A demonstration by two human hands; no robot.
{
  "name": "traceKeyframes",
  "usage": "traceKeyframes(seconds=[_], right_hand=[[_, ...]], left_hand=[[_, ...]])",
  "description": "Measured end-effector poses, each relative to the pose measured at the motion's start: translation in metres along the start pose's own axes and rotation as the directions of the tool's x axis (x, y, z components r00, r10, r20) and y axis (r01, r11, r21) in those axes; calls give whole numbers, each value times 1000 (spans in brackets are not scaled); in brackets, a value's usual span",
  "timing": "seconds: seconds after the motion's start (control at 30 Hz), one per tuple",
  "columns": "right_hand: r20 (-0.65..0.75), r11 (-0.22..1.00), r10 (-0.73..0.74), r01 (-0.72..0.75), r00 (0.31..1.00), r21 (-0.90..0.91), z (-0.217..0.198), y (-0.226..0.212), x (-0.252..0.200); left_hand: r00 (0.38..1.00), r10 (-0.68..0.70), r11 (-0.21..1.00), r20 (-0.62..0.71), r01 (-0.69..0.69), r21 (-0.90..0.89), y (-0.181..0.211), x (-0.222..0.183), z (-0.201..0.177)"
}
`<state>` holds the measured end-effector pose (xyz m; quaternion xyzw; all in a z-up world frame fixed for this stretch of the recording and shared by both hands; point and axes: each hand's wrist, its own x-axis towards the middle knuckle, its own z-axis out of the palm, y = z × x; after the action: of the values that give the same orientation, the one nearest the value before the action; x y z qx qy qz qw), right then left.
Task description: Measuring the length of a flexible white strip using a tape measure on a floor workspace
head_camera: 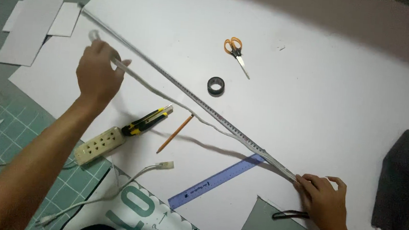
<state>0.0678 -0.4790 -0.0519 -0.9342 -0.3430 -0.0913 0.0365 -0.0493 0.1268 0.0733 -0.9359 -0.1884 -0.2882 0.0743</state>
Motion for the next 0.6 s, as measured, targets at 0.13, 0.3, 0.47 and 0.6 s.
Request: traceKeyframes(seconds=[0.13,0.3,0.47,0.6], right_hand=[[-87,999,-51,52,995,1,-6,-6,-1],[-50,1000,2,-2,999,-4,1,-5,-4],[-48,998,-37,34,998,-59,8,4,-5],[-41,999,-21,20,999,-28,-1,-3,-2]], left_hand=[[959,45,998,-281,-34,45,25,4,-27],[950,43,999,-308,-43,6,29,3,-24],[921,229,963,-316,-165,215,-1,21,10],[845,510,749,-162,-343,567,-58,46,34]])
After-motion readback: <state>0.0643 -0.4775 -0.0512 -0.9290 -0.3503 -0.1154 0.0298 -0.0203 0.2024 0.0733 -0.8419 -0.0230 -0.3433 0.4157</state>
